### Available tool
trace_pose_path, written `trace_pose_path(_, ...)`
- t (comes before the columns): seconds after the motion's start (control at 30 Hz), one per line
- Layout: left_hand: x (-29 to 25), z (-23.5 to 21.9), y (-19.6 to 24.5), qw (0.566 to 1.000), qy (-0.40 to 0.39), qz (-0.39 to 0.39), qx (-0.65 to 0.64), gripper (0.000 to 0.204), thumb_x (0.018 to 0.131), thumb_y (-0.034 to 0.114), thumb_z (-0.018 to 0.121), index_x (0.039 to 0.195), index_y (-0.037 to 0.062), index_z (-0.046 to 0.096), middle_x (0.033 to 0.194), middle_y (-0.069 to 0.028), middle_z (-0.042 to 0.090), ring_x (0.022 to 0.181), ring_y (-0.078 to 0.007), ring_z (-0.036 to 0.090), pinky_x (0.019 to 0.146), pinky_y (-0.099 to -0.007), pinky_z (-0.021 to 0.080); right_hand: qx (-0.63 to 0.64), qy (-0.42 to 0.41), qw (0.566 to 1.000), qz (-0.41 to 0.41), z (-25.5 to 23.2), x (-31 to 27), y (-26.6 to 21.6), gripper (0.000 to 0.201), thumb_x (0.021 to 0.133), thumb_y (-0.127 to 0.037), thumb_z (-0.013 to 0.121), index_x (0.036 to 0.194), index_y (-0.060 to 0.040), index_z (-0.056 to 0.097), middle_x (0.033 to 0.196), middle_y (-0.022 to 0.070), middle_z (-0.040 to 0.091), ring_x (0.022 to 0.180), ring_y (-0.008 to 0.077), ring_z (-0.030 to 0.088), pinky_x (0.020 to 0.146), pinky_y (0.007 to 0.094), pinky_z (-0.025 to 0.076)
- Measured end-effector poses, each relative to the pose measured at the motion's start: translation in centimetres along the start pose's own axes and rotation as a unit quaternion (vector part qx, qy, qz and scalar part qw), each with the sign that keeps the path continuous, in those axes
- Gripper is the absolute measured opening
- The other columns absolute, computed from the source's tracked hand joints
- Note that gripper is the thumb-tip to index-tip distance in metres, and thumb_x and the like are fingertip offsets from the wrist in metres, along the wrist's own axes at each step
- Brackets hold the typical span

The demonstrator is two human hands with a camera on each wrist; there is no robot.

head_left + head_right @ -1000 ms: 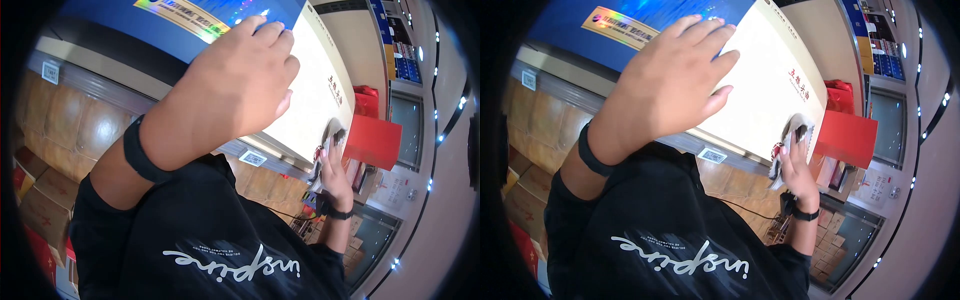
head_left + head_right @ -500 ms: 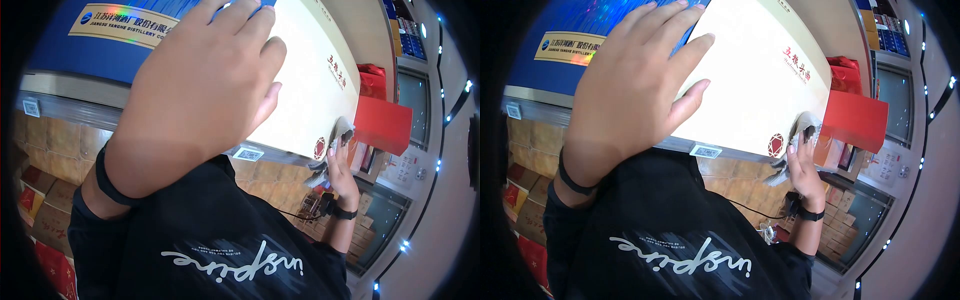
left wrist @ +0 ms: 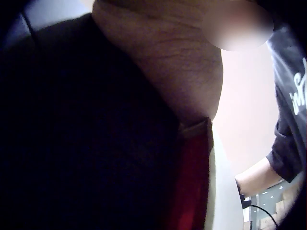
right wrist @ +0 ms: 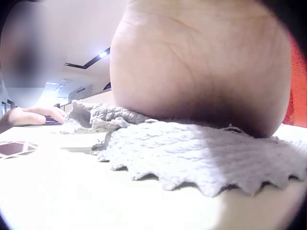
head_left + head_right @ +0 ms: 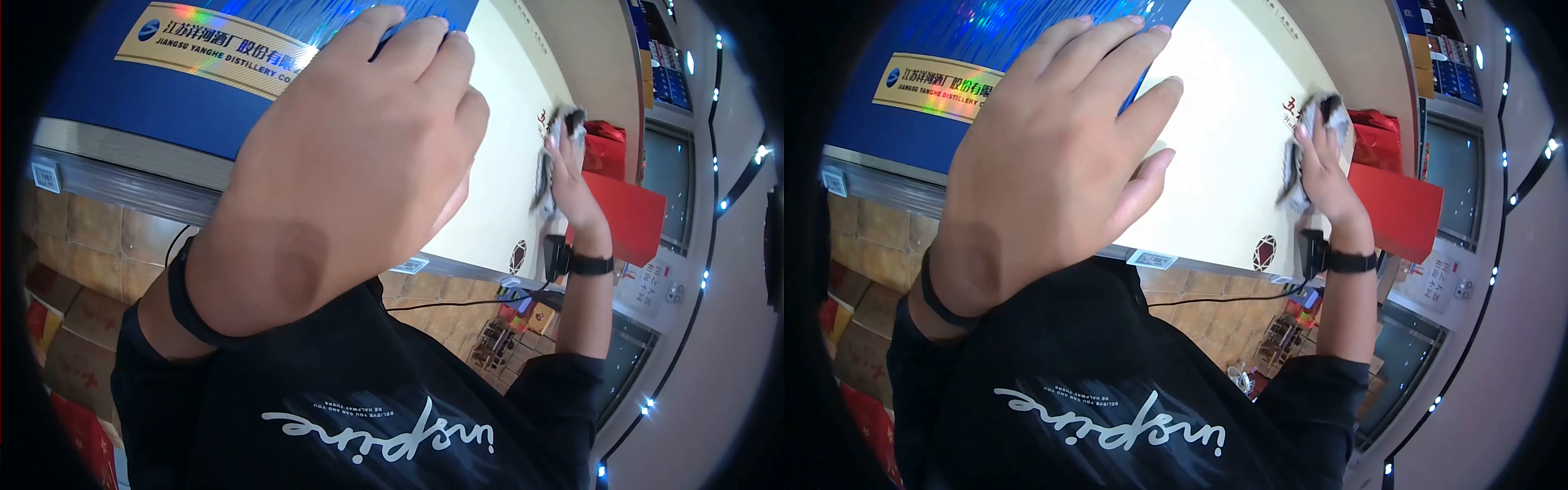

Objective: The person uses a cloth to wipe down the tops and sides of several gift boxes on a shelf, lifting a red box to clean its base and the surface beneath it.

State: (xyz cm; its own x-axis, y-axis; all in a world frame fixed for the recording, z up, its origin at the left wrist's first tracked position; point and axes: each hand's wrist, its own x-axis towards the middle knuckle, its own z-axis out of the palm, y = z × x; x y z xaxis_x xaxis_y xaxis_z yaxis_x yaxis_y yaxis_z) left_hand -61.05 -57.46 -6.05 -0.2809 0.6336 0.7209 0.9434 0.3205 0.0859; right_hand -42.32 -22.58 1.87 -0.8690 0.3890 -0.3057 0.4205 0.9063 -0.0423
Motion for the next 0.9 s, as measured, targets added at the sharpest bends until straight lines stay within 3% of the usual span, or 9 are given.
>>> trace_pose_path(0.1,-0.2,0.4,-0.1,1.000,0.008,0.008,0.025,0.043,0.087,0.018,0.073,0.126,-0.0003,0.068,0.132,-0.0203,0.066,0.128,-0.0354,0.060,0.114,-0.0472,0.044,-0.087,-0.013,0.989,-0.119,-0.8,2.6,-2.9,0.074,0.115,-0.046,0.036,0.167,0.0045,0.020,0.170,0.0342,0.024,0.159,0.0513,0.017,0.131,0.0495,0.012)
trace_pose_path(0.17,0.0,0.1,-0.2,0.999,0.004,0.014,0.030,0.046,0.086,0.016,0.073,0.128,-0.0005,0.067,0.132,-0.0204,0.066,0.129,-0.0357,0.060,0.115,-0.0475,0.044,0.038,-0.005,0.998,-0.048,-1.4,2.3,-9.9,0.074,0.115,-0.044,0.037,0.166,0.0072,0.022,0.168,0.0369,0.027,0.153,0.0564,0.024,0.130,0.0509,0.014)
trace_pose_path(0.23,0.3,-0.5,-0.4,0.999,-0.004,0.023,0.025,0.050,0.085,0.013,0.072,0.132,-0.0010,0.065,0.132,-0.0206,0.066,0.129,-0.0361,0.061,0.115,-0.0479,0.044,0.014,0.004,0.990,-0.139,-1.1,2.0,-12.6,0.076,0.115,-0.047,0.036,0.166,0.0074,0.021,0.165,0.0407,0.028,0.153,0.0602,0.022,0.130,0.0517,0.013)
trace_pose_path(0.27,0.7,-1.2,-0.3,1.000,-0.014,0.010,-0.001,0.051,0.084,0.012,0.072,0.133,-0.0011,0.064,0.132,-0.0208,0.066,0.129,-0.0363,0.061,0.115,-0.0482,0.044,-0.007,0.023,0.983,-0.182,-0.4,1.6,-13.4,0.077,0.115,-0.048,0.036,0.166,0.0067,0.021,0.161,0.0409,0.032,0.153,0.0605,0.023,0.130,0.0540,0.014)
trace_pose_path(0.4,2.2,-4.4,1.5,0.988,-0.050,-0.075,-0.126,0.054,0.085,0.011,0.072,0.136,-0.0011,0.062,0.133,-0.0213,0.066,0.129,-0.0372,0.061,0.115,-0.0491,0.044,-0.017,-0.023,0.974,-0.224,-0.5,-3.4,-17.6,0.075,0.114,-0.046,0.042,0.166,0.0038,0.025,0.149,0.0386,0.039,0.150,0.0626,0.025,0.128,0.0589,0.015)
trace_pose_path(0.53,1.4,-3.6,0.8,0.995,-0.043,-0.050,-0.076,0.049,0.085,0.014,0.073,0.132,-0.0012,0.065,0.133,-0.0215,0.067,0.129,-0.0379,0.062,0.115,-0.0500,0.045,-0.031,-0.066,0.977,-0.203,-0.3,-8.0,-17.5,0.068,0.113,-0.040,0.046,0.163,0.0050,0.035,0.145,0.0369,0.042,0.151,0.0618,0.023,0.128,0.0594,0.014)
trace_pose_path(0.63,0.3,-1.9,-0.2,0.999,-0.050,0.001,0.009,0.045,0.086,0.016,0.074,0.127,-0.0013,0.067,0.133,-0.0214,0.067,0.128,-0.0383,0.062,0.115,-0.0505,0.045,0.010,-0.103,0.988,-0.119,0.4,-11.0,-15.0,0.068,0.112,-0.037,0.047,0.161,0.0078,0.036,0.155,0.0380,0.037,0.156,0.0592,0.017,0.129,0.0574,0.011)
trace_pose_path(0.8,1.4,-3.9,1.0,0.979,-0.077,-0.093,-0.163,0.040,0.086,0.017,0.075,0.121,-0.0013,0.069,0.132,-0.0213,0.067,0.129,-0.0380,0.062,0.115,-0.0501,0.045,0.078,-0.062,0.994,0.055,2.6,-15.5,-9.0,0.069,0.114,-0.035,0.043,0.163,0.0107,0.029,0.171,0.0353,0.020,0.162,0.0500,0.009,0.131,0.0511,0.008)
trace_pose_path(0.9,1.6,-3.9,1.1,0.978,-0.095,-0.097,-0.158,0.038,0.085,0.017,0.075,0.118,-0.0007,0.069,0.134,-0.0207,0.066,0.130,-0.0369,0.061,0.115,-0.0501,0.045,0.118,-0.013,0.985,0.124,3.8,-17.2,-6.2,0.067,0.116,-0.035,0.039,0.163,0.0110,0.027,0.173,0.0325,0.018,0.164,0.0449,0.008,0.132,0.0481,0.007)
